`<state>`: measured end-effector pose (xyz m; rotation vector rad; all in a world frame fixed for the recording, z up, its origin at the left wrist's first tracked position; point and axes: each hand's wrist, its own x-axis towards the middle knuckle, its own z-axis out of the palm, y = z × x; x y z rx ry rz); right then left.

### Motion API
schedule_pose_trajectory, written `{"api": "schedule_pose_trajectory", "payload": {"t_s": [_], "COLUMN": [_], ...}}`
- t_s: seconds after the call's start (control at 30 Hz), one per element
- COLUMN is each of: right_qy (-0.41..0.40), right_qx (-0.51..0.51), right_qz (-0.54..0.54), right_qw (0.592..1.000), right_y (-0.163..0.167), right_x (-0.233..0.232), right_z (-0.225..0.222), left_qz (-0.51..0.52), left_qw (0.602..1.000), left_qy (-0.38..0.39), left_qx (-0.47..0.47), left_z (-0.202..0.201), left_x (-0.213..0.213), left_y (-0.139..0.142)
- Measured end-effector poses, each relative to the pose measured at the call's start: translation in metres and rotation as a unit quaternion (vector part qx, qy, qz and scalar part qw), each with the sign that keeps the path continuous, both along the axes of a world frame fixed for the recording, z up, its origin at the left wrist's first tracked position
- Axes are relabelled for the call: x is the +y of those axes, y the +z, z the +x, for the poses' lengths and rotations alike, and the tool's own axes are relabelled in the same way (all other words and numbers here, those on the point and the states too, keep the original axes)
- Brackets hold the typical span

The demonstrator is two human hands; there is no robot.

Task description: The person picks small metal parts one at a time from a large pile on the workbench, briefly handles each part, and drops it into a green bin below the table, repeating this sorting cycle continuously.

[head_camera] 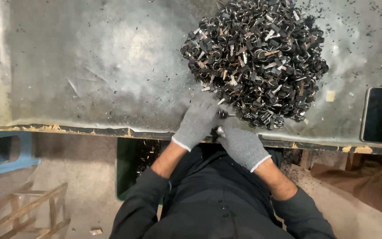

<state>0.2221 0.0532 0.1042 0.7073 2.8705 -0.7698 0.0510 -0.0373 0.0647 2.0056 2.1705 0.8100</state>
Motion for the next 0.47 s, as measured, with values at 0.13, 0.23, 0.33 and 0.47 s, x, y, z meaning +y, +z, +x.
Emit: {"api": "schedule_pose_trajectory", "payload": {"t_s": [0.13,0.23,0.33,0.47], "right_qy": [-0.025,-0.062,-0.081,-0.042], "right_qx": [-0.035,-0.096,-0.042,0.071], "right_qz": [0.018,0.066,-0.017,-0.015], "right_qw": [0.999,0.991,0.996,0.997], "right_y": [-0.004,-0.006,-0.007,-0.024], "right_x": [0.007,0.004,-0.002,-0.001], "right_z": [-0.008,-0.014,-0.018,-0.022], "left_qz": [-0.111,-0.116,-0.055,-0.068], "left_qw": [0.993,0.990,0.991,0.985], "left_qy": [0.039,0.074,0.110,0.133], "left_qx": [-0.021,-0.025,-0.054,-0.083], "left_z": [0.005,-0.003,-0.004,0.002], "left_x": [-0.018,-0.029,-0.031,-0.031], "left_y": [0.003,0.003,-0.003,-0.009]}}
